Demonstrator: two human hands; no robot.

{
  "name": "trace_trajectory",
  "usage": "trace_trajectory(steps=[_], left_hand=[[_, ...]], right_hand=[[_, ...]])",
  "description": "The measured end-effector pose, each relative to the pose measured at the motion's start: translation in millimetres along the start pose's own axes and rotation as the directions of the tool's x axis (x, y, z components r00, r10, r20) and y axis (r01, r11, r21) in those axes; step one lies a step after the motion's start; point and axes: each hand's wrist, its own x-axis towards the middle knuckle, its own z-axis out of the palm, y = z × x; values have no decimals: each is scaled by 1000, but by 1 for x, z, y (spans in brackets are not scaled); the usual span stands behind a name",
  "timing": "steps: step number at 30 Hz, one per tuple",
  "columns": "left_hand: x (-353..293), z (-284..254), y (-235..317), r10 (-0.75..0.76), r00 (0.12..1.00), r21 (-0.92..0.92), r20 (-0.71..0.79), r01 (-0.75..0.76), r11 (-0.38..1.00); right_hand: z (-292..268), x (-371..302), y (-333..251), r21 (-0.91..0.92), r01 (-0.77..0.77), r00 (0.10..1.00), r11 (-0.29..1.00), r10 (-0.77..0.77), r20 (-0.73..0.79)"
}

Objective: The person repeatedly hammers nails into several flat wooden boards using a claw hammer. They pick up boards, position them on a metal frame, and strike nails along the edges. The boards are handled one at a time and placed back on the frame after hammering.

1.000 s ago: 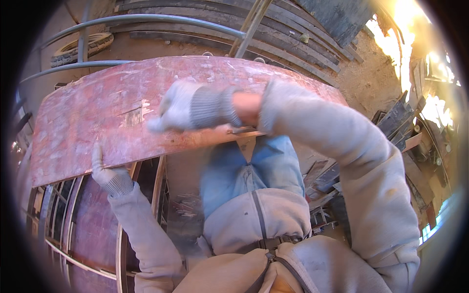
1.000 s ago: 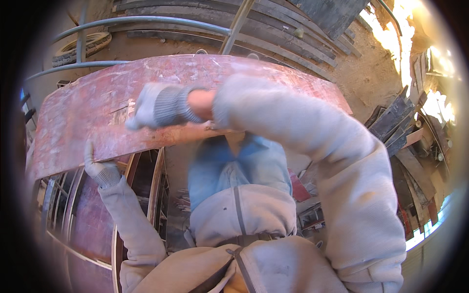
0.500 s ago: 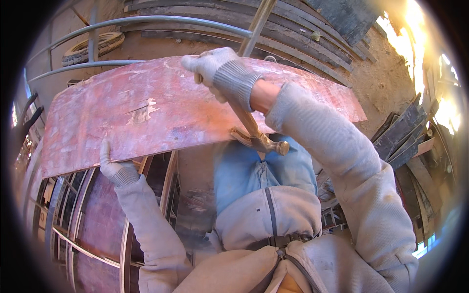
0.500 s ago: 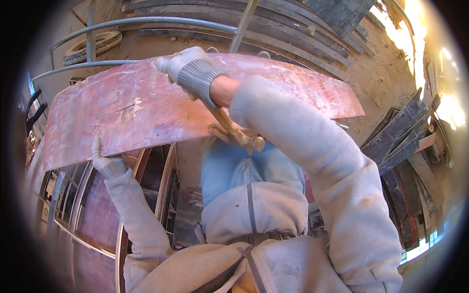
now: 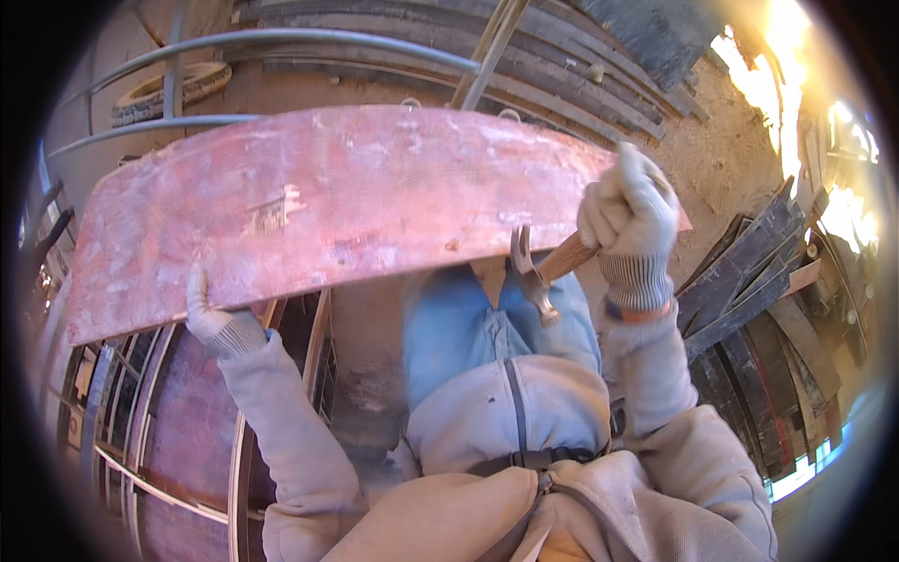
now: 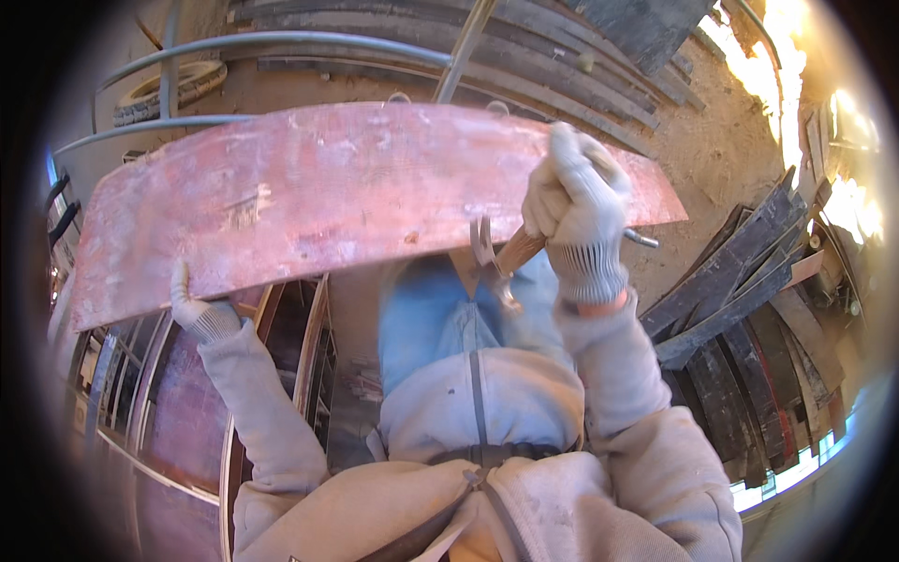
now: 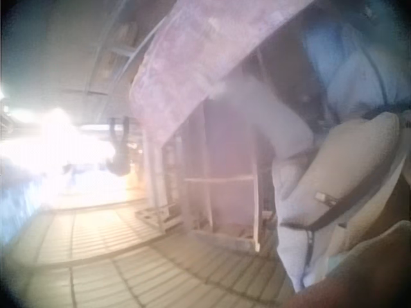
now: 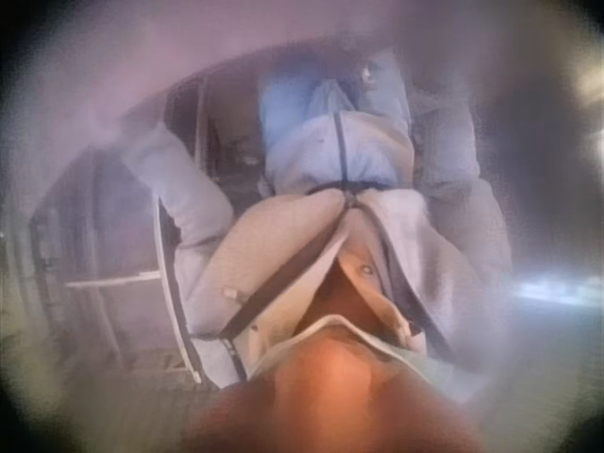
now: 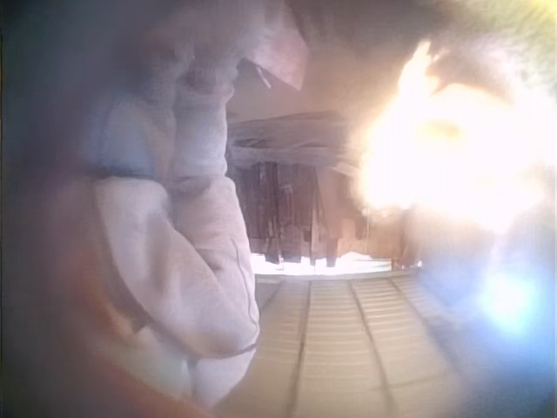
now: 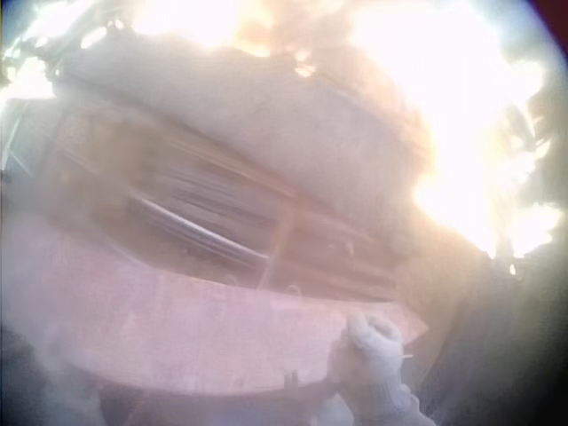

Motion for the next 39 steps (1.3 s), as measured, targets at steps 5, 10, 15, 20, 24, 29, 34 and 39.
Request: trace_trajectory(steps=[5, 10, 15, 20, 24, 29, 34, 39], left_hand=[[12, -7, 0, -202, 973, -114, 109, 214, 970], [27, -13, 3, -99, 988, -35, 116, 104, 994], [21, 3, 19, -72, 990, 109, 122, 59, 992], [-9, 27, 44, -54, 998, 174, 21, 49, 984], [-33, 31, 65, 11, 1000, 211, 9, -12, 977], [-75, 23, 89, 161, 976, 258, 149, -195, 946], [-129, 28, 76, 145, 964, 242, 224, -199, 950], [-163, 13, 39, 40, 961, 123, 275, -76, 990]], right_hand=[[-70, 16, -2, -166, -217, 974, 962, 203, -102], [-189, -19, 47, -339, -648, 756, 682, 518, -401], [-243, -13, 120, 31, -687, 694, 726, 667, -271], [-256, 6, 160, 280, -516, 726, 810, 587, -358], [-264, 6, 156, 237, -504, 711, 831, 554, -433], [-261, -19, 122, 217, -346, 752, 913, 408, -517], [-251, -68, 67, 203, -199, 830, 959, 275, -486], [-246, -85, -23, 19, 29, 895, 999, -18, -445]])
